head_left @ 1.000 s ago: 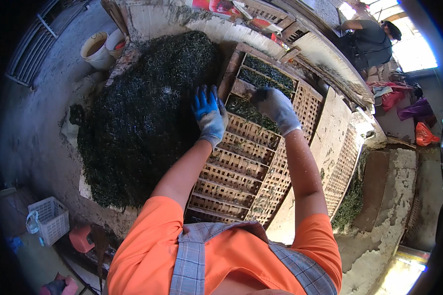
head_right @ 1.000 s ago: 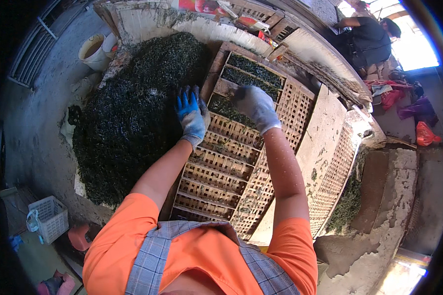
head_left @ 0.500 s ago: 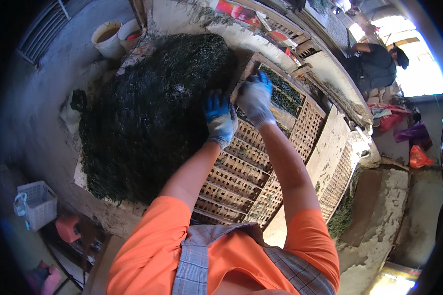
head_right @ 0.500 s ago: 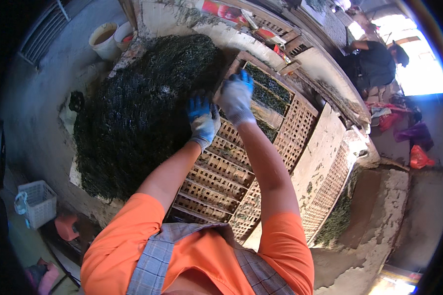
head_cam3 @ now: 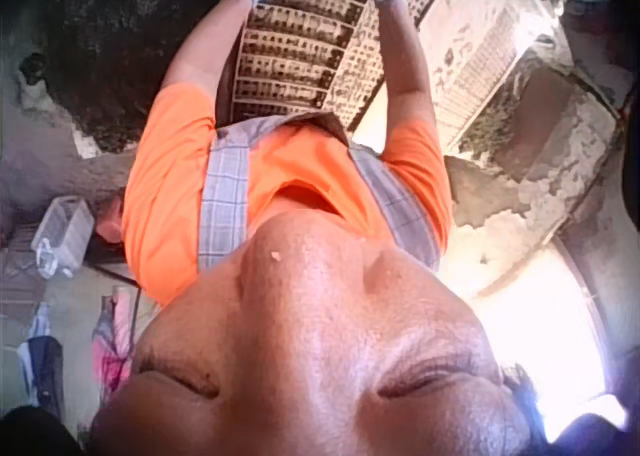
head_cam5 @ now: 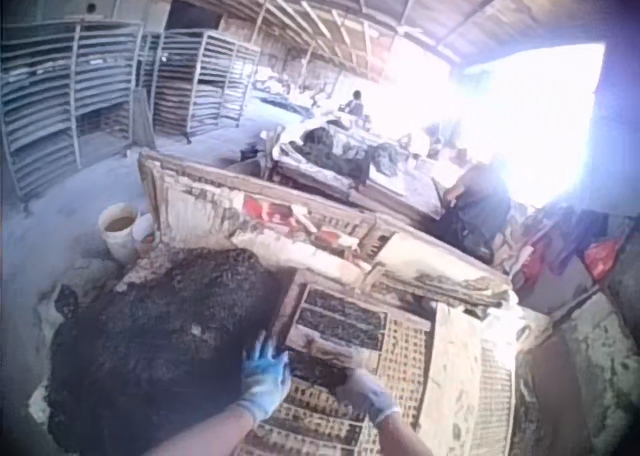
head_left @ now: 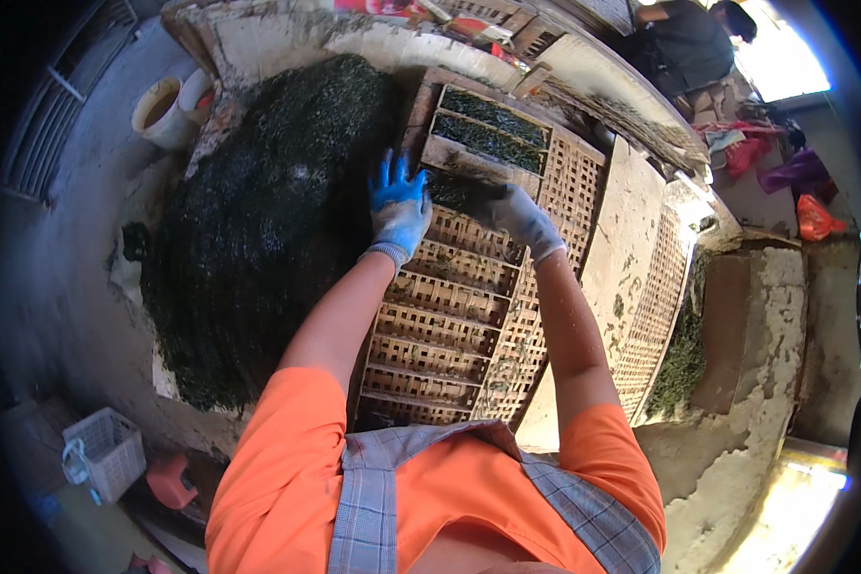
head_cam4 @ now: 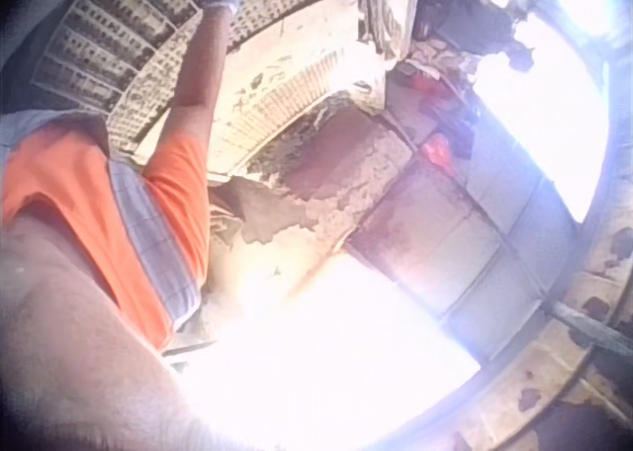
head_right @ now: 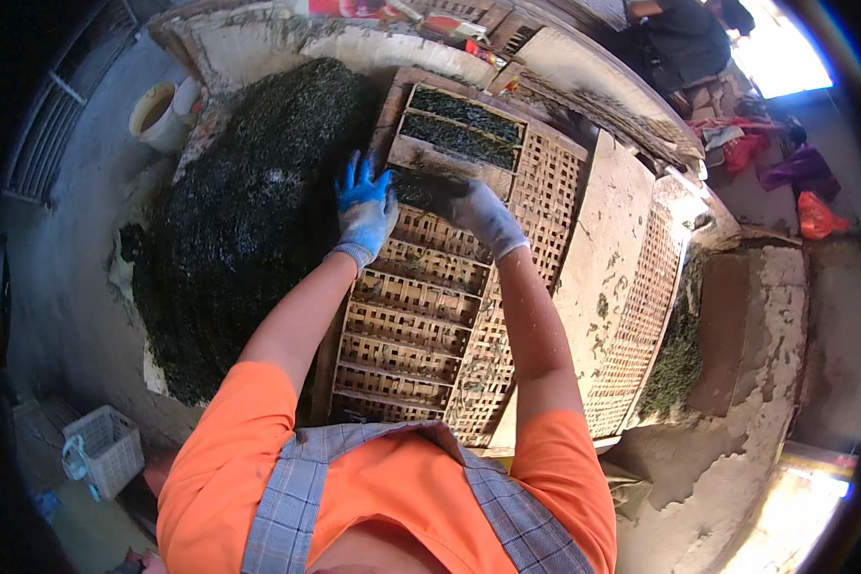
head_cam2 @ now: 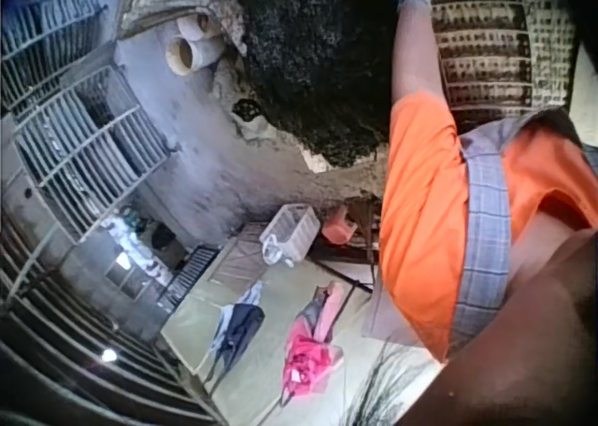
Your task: The person, wearing gloves, gathers handfuls of green plant material from a large pile and spreads them evenly onto wooden lattice drying racks.
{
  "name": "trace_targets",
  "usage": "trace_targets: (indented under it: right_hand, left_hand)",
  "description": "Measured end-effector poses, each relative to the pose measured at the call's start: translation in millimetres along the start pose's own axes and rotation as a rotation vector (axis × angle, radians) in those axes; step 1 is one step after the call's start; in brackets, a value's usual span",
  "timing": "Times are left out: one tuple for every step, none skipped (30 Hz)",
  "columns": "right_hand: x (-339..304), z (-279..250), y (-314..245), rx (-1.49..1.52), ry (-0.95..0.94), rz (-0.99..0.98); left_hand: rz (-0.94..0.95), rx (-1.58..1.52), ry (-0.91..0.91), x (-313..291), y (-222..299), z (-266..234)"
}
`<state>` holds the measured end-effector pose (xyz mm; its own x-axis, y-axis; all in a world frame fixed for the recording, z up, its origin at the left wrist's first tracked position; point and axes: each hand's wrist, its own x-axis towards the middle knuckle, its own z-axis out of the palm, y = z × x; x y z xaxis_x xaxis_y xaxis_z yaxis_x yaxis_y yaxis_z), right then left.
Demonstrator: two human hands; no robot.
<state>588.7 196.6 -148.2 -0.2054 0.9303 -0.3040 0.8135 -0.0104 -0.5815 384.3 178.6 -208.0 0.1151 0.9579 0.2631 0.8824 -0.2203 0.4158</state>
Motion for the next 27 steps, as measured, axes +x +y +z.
trace_targets:
  right_hand:
    - [8,7,3,0.336,0.01,-0.193]
    - [11,11,7,0.67,0.024,-0.39]
    - [9,10,13,0.491,0.11,-0.307]
    - [8,12,10,0.313,0.18,-0.227]
    - [5,13,3,0.13,0.24,-0.15]
    - [-3,17,-6,-0.121,0.29,-0.202]
    - [-15,20,-20,-0.379,0.334,-0.257]
    - [-25,23,-26,-0.64,0.379,-0.299]
    - [-24,34,-13,-0.699,0.334,-0.261]
    - [-19,41,-7,-0.761,0.296,-0.23]
    - [-16,37,1,-0.637,0.262,-0.167]
    - [-14,32,8,-0.513,0.229,-0.103]
    - [-9,22,12,-0.1,0.137,0.15]
    - [-6,12,7,-0.027,0.146,0.141]
    - [-12,4,1,-0.01,0.236,0.121]
    - [-20,-7,-18,0.01,0.329,0.102]
    - [-20,-12,-17,0.16,0.467,-0.014]
    - [-14,-16,-14,0.312,0.602,-0.132]
    - [2,-17,10,0.29,0.719,-0.214]
    - [-4,-28,-13,0.045,0.711,-0.17]
    - [5,-24,-14,-0.118,0.561,-0.13]
    - [16,-25,-10,-0.277,0.412,-0.084]
    - [26,-23,8,-0.383,0.411,-0.115]
    - [36,-17,24,-0.488,0.409,-0.157]
    - [40,-15,28,-0.527,0.421,-0.227]
    - [30,-12,16,-0.601,0.431,-0.213]
    - [7,-6,-2,-0.674,0.426,-0.205]
  left_hand:
    - [0.013,-0.017,-0.009,-3,-3,1]
    - [0.026,-0.034,-0.018,-4,-4,2]
    - [0.034,-0.014,-0.019,-2,-4,4]
    - [0.041,-0.027,0.031,-3,-6,4]
    - [0.038,-0.04,0.082,-5,-7,4]
    - [0.035,-0.052,0.132,-6,-10,5]
    - [0.024,-0.059,0.143,-6,-14,9]
    - [0.024,-0.075,0.146,-6,-14,15]
    - [0.023,-0.091,0.149,-8,-14,20]
    - [0.033,-0.09,0.146,-7,-11,20]
    - [0.043,-0.09,0.143,-7,-8,20]
    - [0.055,-0.09,0.14,-7,-5,20]
    - [0.15,-0.099,0.209,-8,1,12]
    - [0.329,-0.008,0.071,-7,0,9]
    - [0.505,0.081,-0.073,-4,-1,8]
    - [0.682,0.171,-0.222,0,-5,8]
    - [0.716,0.127,-0.183,0,-5,14]
    - [0.701,0.103,-0.171,-1,-9,18]
    - [0.704,0.068,-0.161,-1,-7,24]
    - [0.705,0.044,-0.152,1,-7,21]
    - [0.71,0.019,-0.142,0,-8,17]
    - [0.661,-0.007,-0.097,-1,-6,13]
    - [0.613,-0.04,-0.052,-1,-3,11]
    - [0.559,-0.064,-0.001,0,-1,7]
    - [0.431,-0.094,0.145,1,-3,5]
    - [0.314,-0.1,0.229,3,-7,5]
    - [0.182,-0.103,0.306,-1,-12,7]
